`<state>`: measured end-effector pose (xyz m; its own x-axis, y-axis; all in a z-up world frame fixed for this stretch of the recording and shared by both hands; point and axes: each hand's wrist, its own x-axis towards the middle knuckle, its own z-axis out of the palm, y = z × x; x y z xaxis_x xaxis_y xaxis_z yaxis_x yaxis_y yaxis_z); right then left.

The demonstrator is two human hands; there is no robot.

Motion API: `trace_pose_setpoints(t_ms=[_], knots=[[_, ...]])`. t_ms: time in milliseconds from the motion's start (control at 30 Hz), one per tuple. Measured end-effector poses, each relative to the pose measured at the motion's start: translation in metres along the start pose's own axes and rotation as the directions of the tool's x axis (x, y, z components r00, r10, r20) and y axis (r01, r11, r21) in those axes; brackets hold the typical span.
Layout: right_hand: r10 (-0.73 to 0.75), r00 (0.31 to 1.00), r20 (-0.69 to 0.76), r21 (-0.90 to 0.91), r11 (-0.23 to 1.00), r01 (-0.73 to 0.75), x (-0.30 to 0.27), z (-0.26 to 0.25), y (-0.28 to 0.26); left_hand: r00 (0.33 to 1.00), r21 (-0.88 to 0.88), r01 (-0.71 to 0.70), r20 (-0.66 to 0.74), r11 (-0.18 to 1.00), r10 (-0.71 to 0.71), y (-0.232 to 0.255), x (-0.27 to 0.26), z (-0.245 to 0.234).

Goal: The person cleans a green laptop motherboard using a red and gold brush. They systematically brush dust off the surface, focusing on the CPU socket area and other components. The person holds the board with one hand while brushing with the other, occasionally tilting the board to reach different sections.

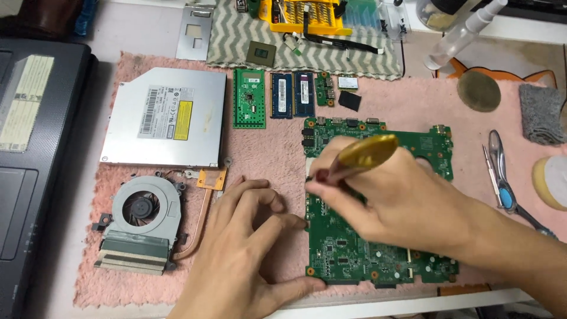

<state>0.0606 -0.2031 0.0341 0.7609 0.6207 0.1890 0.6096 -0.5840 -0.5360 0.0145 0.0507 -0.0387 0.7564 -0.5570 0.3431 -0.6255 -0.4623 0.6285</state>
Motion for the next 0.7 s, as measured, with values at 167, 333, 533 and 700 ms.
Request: trace_pose_setpoints(t_ms=[167, 333, 533, 700], knots=[[0.074, 0.98, 0.187, 0.047, 0.995, -0.084, -0.006, 0.002, 0.0, 1.0, -0.001, -0.001, 0.014, 1.0, 0.001, -0.001, 0.0, 0.0], [-0.057, 0.975, 0.216, 0.129, 0.991, 0.03, -0.008, -0.001, -0.001, 1.0, 0.024, 0.002, 0.018, 1.0, -0.003, -0.001, -0.002, 0.001], [-0.014, 0.977, 0.214, -0.033, 0.999, 0.021, -0.014, -0.013, 0.004, 1.0, -0.007, -0.001, 0.009, 1.0, 0.001, 0.0, -0.001, 0.0], [0.072, 0.986, 0.151, -0.02, 0.997, -0.07, -0.019, -0.006, 0.013, 0.999, 0.009, 0.024, 0.03, 1.0, -0.024, 0.001, -0.001, -0.001]])
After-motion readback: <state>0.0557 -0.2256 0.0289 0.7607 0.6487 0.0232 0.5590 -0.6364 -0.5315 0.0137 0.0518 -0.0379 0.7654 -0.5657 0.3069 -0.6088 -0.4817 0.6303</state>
